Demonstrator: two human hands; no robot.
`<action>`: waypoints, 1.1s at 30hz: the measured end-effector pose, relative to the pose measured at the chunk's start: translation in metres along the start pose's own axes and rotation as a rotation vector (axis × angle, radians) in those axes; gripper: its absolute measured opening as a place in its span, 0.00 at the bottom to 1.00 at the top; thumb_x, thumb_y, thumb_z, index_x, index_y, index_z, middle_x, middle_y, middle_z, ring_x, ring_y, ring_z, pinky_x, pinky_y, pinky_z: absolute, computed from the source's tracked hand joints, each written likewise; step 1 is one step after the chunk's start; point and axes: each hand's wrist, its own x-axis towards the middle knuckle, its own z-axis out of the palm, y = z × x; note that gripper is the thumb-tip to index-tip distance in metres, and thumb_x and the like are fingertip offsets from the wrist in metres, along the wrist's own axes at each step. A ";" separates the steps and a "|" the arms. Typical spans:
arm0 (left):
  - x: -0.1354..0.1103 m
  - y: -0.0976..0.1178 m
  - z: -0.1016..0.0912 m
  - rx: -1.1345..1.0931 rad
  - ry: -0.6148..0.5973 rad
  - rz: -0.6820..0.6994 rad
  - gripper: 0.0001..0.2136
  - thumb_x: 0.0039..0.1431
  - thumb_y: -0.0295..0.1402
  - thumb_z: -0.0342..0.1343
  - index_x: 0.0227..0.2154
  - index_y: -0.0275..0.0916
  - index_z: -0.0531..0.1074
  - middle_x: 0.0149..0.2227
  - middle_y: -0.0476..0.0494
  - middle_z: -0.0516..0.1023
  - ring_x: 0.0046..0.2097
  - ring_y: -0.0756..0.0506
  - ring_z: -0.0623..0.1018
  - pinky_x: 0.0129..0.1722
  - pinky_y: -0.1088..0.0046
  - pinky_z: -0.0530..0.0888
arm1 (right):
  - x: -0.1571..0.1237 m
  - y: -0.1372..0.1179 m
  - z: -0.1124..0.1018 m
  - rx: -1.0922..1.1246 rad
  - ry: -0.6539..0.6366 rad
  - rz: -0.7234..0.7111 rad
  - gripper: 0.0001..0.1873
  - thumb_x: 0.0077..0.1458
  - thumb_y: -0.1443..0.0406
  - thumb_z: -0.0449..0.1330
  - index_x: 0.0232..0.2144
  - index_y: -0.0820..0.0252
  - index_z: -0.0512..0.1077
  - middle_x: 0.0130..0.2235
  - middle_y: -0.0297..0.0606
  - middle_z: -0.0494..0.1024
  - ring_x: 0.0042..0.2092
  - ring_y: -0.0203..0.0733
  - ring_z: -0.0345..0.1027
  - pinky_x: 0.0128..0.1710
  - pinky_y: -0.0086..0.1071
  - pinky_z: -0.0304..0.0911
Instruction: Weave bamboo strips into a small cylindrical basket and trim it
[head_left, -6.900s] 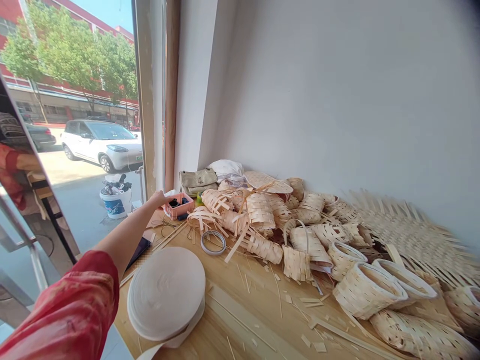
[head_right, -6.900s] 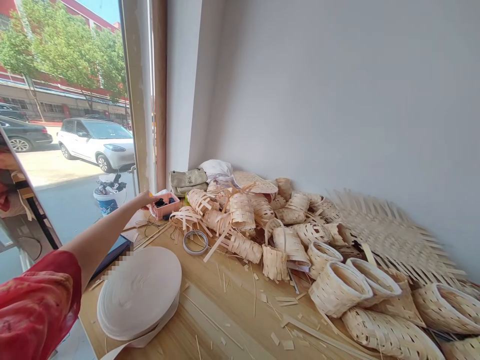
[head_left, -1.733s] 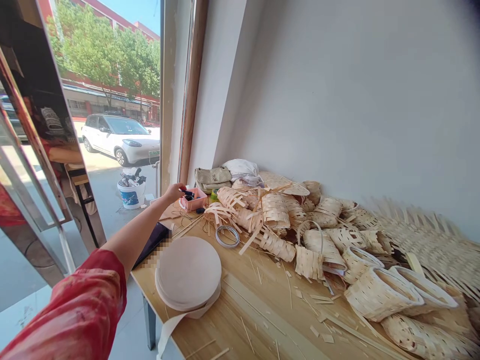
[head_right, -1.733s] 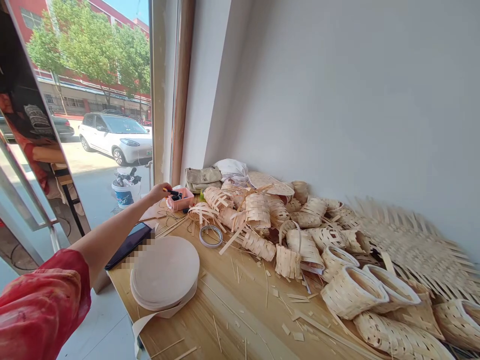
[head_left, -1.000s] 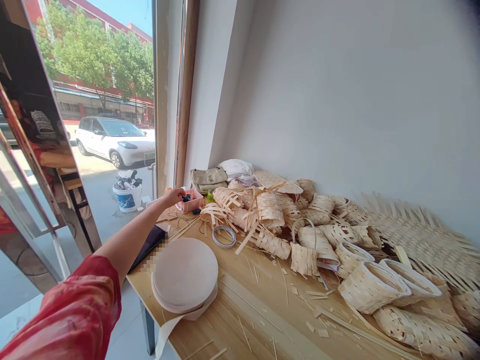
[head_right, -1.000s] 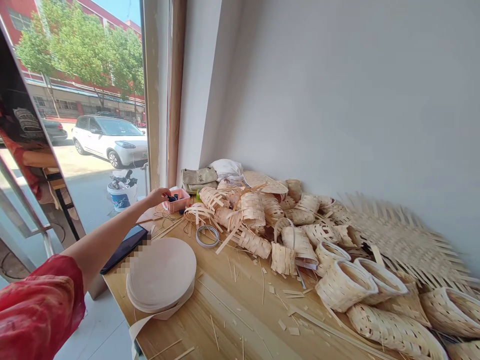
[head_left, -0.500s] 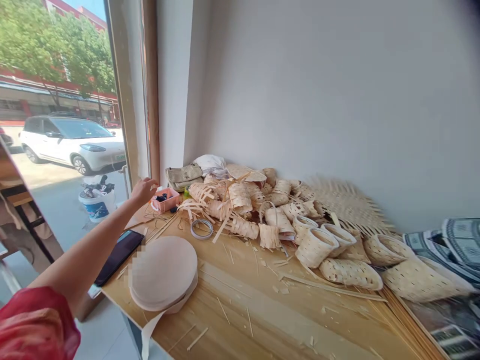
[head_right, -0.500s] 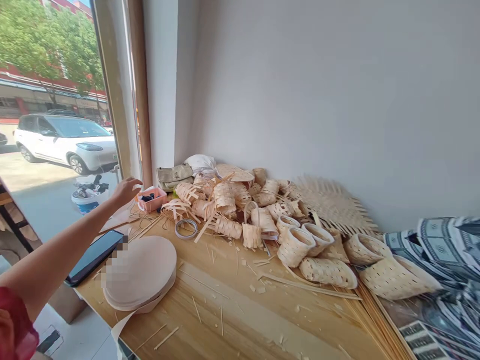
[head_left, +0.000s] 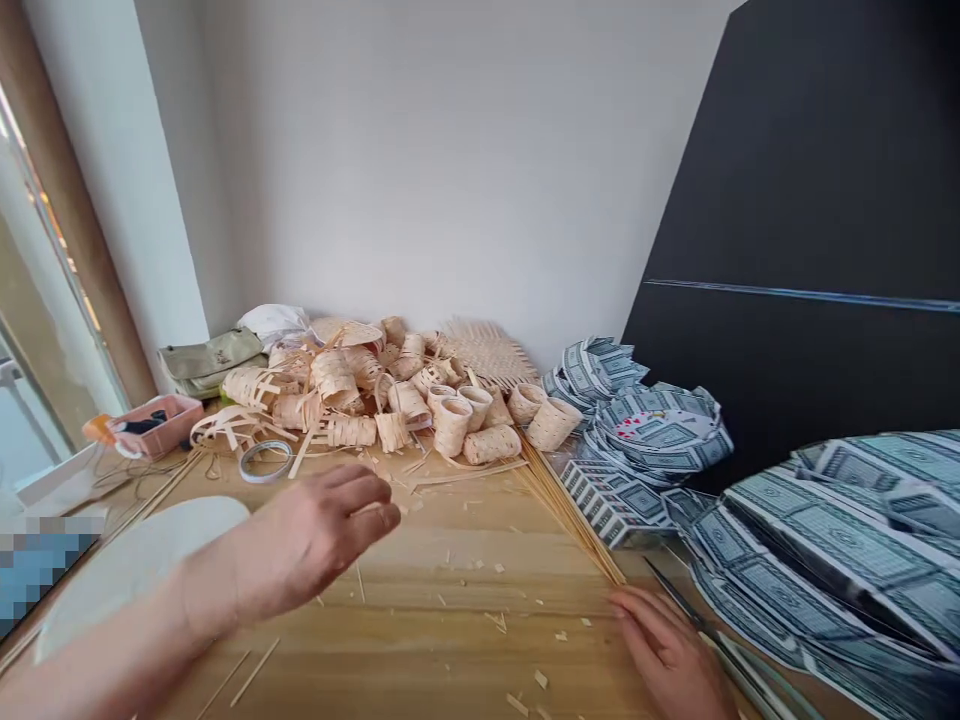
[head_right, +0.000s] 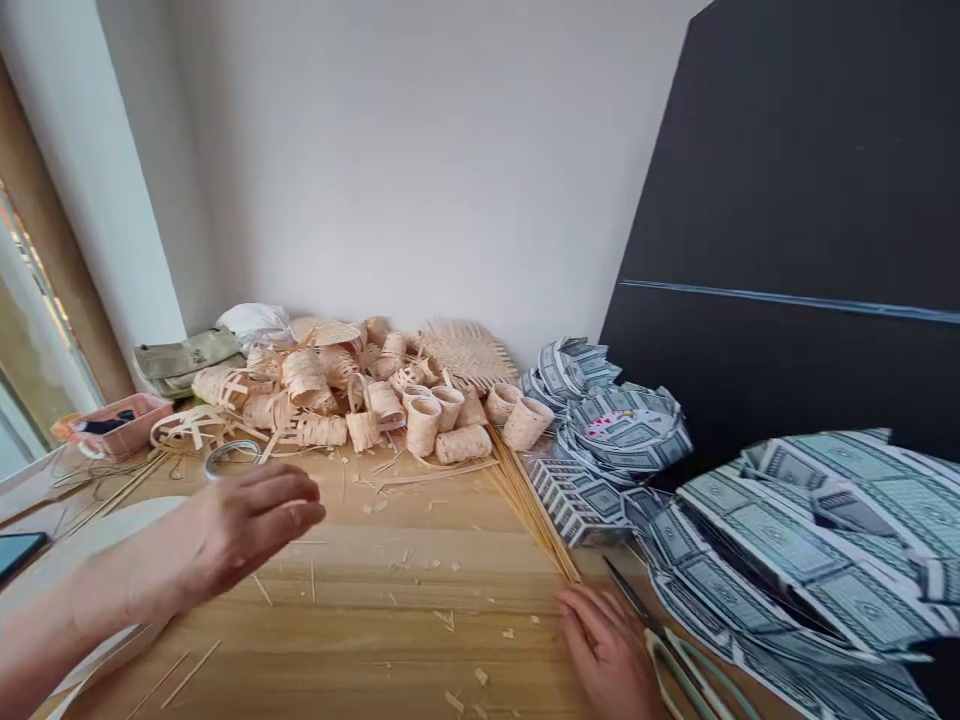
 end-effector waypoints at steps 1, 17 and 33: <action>0.006 0.012 0.007 -0.052 -0.035 0.035 0.11 0.61 0.27 0.42 0.35 0.40 0.70 0.35 0.44 0.73 0.36 0.48 0.72 0.36 0.73 0.70 | 0.002 -0.003 -0.006 -0.022 0.002 -0.033 0.13 0.53 0.61 0.47 0.29 0.53 0.72 0.32 0.41 0.76 0.37 0.48 0.70 0.36 0.40 0.68; 0.057 0.052 0.120 -0.269 -0.171 -0.106 0.17 0.58 0.21 0.39 0.43 0.42 0.68 0.35 0.43 0.75 0.35 0.47 0.76 0.34 0.74 0.72 | 0.058 -0.015 -0.038 -0.153 -0.418 0.017 0.16 0.51 0.72 0.44 0.34 0.59 0.71 0.38 0.41 0.72 0.38 0.42 0.67 0.38 0.34 0.63; 0.015 -0.008 0.169 -0.217 0.176 -0.306 0.12 0.61 0.25 0.39 0.40 0.38 0.67 0.29 0.44 0.75 0.29 0.50 0.75 0.28 0.78 0.71 | 0.208 -0.114 0.058 -0.122 -0.519 -0.084 0.25 0.54 0.70 0.52 0.55 0.60 0.57 0.44 0.42 0.72 0.44 0.45 0.66 0.41 0.33 0.60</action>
